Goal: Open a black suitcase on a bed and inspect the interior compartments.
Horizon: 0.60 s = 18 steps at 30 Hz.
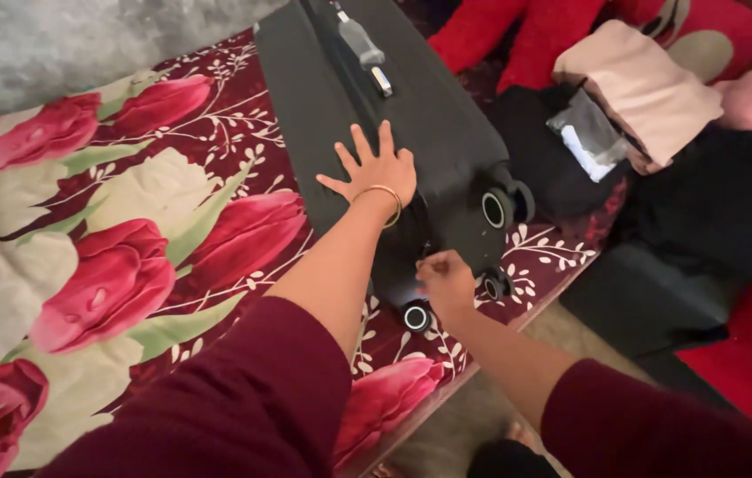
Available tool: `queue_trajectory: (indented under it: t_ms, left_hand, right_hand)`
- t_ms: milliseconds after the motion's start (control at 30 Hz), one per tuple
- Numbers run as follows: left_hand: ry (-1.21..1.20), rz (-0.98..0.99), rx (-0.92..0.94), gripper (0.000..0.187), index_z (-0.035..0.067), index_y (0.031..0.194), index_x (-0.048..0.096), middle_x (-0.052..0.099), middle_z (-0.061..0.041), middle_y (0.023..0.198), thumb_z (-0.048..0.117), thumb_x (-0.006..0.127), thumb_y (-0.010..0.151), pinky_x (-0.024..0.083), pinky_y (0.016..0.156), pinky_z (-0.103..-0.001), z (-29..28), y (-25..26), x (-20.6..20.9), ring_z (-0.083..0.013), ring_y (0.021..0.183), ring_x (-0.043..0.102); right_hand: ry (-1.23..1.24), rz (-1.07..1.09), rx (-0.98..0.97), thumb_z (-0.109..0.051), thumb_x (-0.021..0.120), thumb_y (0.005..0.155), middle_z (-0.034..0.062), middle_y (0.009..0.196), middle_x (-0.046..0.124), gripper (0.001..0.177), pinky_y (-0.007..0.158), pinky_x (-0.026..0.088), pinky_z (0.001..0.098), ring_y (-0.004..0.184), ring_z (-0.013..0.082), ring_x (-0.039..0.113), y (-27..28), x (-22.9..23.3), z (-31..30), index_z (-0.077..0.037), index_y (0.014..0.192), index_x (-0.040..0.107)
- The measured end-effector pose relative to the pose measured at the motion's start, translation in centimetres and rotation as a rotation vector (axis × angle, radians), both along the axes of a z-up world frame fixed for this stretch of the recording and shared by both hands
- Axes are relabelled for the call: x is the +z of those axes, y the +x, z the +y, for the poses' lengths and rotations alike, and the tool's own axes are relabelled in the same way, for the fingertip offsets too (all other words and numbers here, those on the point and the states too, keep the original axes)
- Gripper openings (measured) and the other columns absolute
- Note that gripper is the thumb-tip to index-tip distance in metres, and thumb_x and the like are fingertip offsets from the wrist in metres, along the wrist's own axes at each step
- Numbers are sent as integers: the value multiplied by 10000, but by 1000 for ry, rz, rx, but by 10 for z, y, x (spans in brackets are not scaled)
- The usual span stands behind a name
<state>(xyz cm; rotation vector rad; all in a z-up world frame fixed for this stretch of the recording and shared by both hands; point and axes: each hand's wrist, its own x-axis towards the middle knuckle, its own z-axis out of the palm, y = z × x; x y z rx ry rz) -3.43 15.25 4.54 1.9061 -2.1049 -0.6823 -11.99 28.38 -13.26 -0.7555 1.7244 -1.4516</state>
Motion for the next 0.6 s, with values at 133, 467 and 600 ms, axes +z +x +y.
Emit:
queue_trajectory:
  t_ms: [133, 467, 600]
  left_hand:
    - [-29, 6, 39, 659, 407, 1623, 154, -19, -22, 1732, 479, 330, 992, -18, 1143, -800, 9, 1, 1, -362, 1585, -5]
    - [-91, -10, 51, 977, 379, 1620, 161, 23, -27, 1719, 855, 443, 815, 5, 1160, -754, 34, 7, 21, -330, 1578, 20]
    - [-125, 1, 54, 947, 387, 1616, 180, 42, -12, 1720, 839, 446, 827, 14, 1168, -748, 26, 7, 7, -323, 1579, 39]
  right_hand:
    - [6, -123, 29, -129, 785, 857, 62, 807, 685, 189, 561, 548, 290, 645, 126, 636, -2, 1, 7, -25, 955, 661]
    - [109, -333, 267, -283, 769, 900, 11, 699, 554, 257, 530, 475, 289, 535, 128, 528, -24, 21, 10, -46, 889, 671]
    - [103, -177, 335, -306, 775, 905, 23, 700, 601, 304, 515, 448, 274, 522, 128, 521, -28, 31, 6, -24, 843, 678]
